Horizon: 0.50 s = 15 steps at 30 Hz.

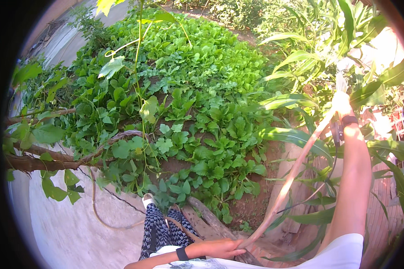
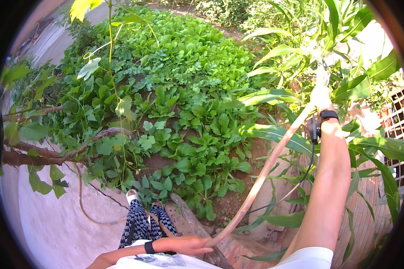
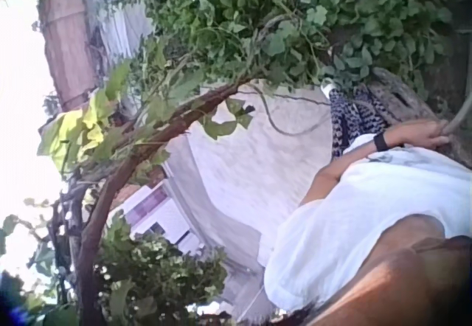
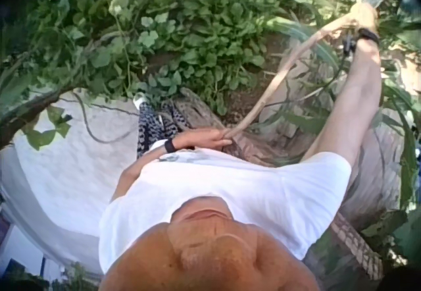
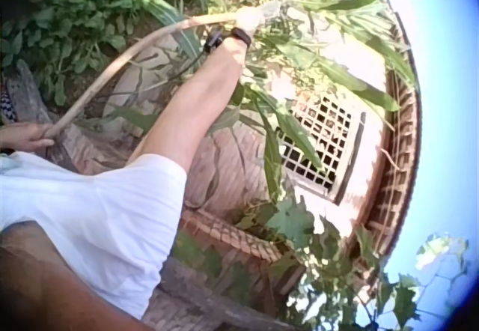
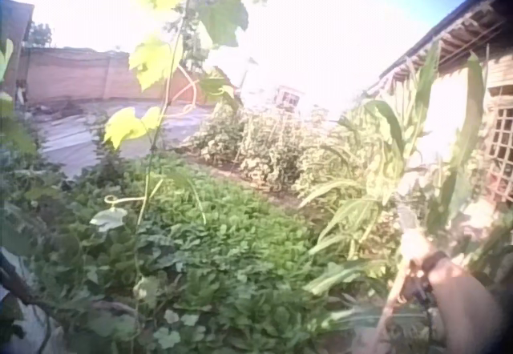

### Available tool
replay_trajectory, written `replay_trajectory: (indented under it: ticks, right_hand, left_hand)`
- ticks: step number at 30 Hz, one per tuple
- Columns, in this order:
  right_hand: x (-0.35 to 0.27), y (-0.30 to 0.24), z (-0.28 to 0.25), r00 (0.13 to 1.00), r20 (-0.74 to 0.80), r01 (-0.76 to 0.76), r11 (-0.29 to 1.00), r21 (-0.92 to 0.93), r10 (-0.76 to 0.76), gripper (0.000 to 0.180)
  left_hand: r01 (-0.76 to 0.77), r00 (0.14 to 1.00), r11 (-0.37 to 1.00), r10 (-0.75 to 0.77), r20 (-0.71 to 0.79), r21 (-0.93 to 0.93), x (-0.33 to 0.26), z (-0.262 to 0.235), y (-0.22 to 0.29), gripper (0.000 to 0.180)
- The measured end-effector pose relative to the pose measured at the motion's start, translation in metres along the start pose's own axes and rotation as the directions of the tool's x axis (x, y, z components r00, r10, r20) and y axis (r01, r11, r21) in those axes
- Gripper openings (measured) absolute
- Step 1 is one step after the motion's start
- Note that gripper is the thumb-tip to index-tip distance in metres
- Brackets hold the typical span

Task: Watering plants in a garden using a hose and a support stick.

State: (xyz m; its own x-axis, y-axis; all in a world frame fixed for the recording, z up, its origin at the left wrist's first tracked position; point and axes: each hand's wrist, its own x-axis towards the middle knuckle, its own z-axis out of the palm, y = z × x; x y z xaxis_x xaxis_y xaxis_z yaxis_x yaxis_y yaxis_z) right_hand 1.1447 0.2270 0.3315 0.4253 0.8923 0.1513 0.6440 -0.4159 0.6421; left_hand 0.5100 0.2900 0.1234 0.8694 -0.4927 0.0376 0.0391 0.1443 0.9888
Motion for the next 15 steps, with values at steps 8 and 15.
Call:
replay_trajectory:
  ticks: [8,15]
  right_hand:
    - [0.049,-0.080,-0.023,0.991,0.134,0.062,0.918,-0.393,-0.010,0.008]
    - [0.036,-0.046,-0.028,0.999,-0.022,-0.038,0.987,0.154,0.042,0.024]
  left_hand:
    - [-0.048,0.994,0.996,0.041,-0.098,-0.077,-0.005,-0.010,-0.002,0.043]
    - [-0.039,0.997,0.996,0.034,-0.063,-0.077,0.001,-0.009,-0.009,0.043]
